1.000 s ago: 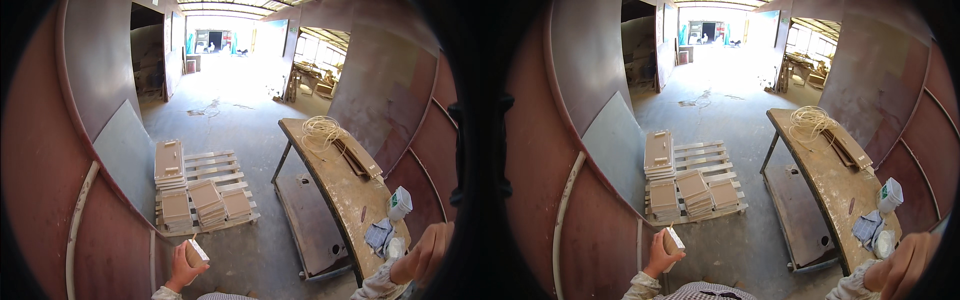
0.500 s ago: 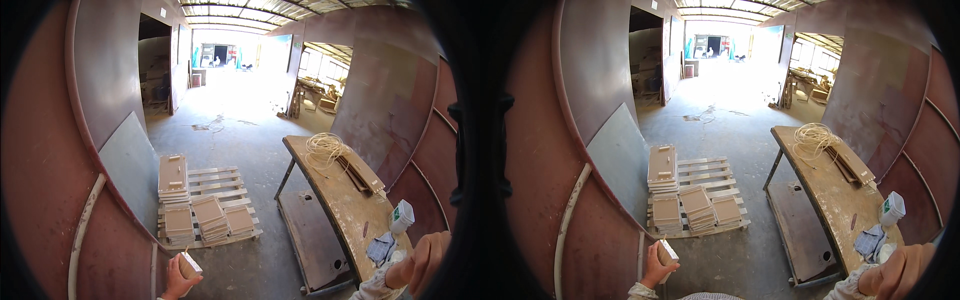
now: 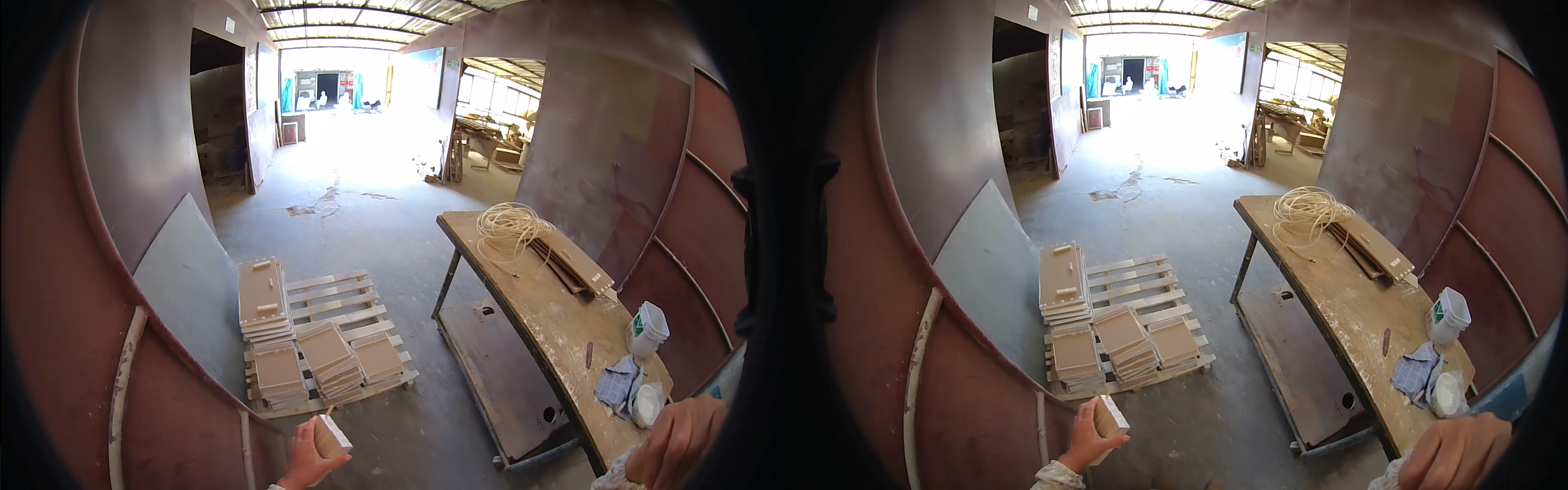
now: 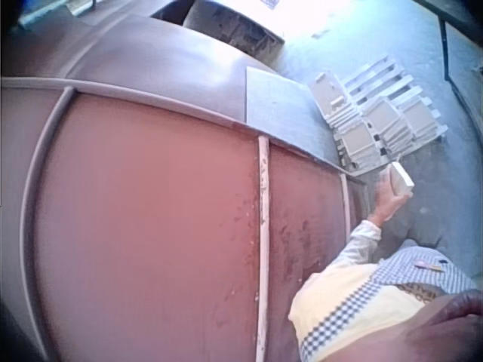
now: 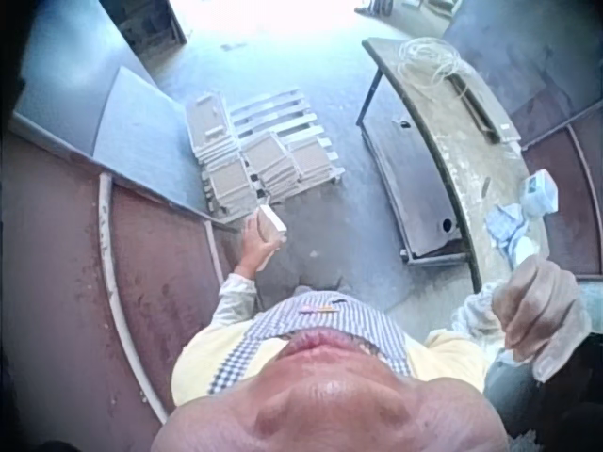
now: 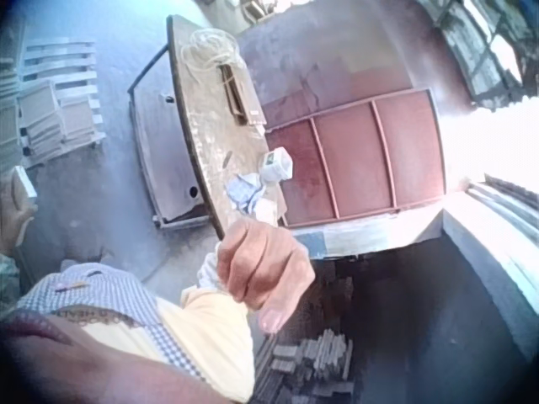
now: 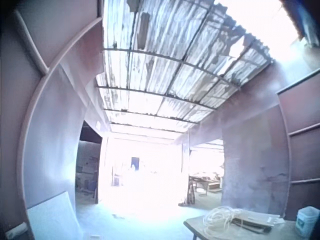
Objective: The person assembles small wooden frames by inserting dowels into pre-drilled holes, applying glue, and hammering pieces together. The person also measures and aligns the frame components on a workbench.
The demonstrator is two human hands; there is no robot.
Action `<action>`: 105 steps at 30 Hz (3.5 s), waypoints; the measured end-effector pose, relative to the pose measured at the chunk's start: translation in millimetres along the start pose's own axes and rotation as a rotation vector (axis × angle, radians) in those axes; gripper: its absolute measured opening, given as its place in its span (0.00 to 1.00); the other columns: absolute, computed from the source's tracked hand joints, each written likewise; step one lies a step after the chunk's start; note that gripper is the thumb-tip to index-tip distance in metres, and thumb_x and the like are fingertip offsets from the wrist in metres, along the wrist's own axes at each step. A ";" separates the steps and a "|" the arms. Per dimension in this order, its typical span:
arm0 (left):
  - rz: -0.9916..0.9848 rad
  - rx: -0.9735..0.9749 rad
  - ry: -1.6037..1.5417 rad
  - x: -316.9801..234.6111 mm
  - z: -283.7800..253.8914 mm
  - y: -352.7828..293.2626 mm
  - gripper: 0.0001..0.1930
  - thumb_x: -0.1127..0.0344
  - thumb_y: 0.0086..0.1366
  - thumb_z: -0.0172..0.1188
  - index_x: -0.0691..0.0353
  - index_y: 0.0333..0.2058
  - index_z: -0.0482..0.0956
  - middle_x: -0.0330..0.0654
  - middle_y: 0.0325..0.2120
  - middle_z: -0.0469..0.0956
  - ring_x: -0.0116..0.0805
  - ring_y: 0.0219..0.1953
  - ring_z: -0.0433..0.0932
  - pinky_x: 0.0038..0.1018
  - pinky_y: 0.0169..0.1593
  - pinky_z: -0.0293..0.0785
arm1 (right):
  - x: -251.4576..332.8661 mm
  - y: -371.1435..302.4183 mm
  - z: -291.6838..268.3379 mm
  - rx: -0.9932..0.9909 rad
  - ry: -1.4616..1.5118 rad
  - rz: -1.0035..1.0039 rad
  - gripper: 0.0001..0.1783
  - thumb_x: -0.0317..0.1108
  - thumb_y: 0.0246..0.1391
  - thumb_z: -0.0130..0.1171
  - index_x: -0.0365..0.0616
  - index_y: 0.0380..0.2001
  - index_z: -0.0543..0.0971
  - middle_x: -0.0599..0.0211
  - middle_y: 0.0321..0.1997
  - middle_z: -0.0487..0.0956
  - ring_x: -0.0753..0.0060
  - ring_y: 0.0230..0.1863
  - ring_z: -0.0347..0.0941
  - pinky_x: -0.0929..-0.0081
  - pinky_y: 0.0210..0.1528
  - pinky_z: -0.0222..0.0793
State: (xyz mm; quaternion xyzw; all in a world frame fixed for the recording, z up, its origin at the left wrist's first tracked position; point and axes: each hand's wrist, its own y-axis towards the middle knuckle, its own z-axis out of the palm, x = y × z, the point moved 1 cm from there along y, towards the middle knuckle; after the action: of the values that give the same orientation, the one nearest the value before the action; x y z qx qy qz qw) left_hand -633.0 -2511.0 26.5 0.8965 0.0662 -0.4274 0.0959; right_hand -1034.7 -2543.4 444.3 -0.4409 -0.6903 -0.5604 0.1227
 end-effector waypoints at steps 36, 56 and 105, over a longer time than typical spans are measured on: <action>1.028 1.247 -0.328 -484.9 427.7 -540.8 0.55 0.65 0.39 0.79 0.66 0.68 0.61 0.48 0.56 0.67 0.47 0.59 0.68 0.39 0.65 0.65 | 413.4 -435.3 624.2 -1.912 -0.286 -0.157 0.25 0.25 0.57 0.59 0.35 0.59 0.69 0.73 0.31 0.69 0.80 0.34 0.65 0.77 0.39 0.64; 1.318 1.766 -0.331 -676.8 623.5 -1002.3 0.56 0.69 0.41 0.79 0.68 0.69 0.58 0.49 0.56 0.65 0.47 0.60 0.68 0.39 0.66 0.65 | 643.1 -565.7 906.3 -2.355 -0.933 -0.442 0.25 0.32 0.64 0.63 0.38 0.61 0.69 0.74 0.33 0.70 0.80 0.33 0.66 0.77 0.38 0.64; 1.805 2.181 -0.624 -877.9 601.8 -2466.8 0.57 0.59 0.42 0.81 0.69 0.69 0.58 0.57 0.60 0.66 0.56 0.63 0.67 0.45 0.68 0.62 | 599.8 -862.3 1902.9 -3.018 0.603 -3.460 0.12 0.38 0.59 0.61 0.52 0.22 0.77 0.56 0.22 0.76 0.55 0.27 0.79 0.50 0.20 0.68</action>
State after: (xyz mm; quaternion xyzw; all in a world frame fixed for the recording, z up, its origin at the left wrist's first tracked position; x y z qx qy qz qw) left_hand -2131.2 -281.1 55.1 0.1295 -0.8859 -0.2335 -0.3795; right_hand -1408.9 -568.0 -381.8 -0.6729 -0.5059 0.0607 0.5362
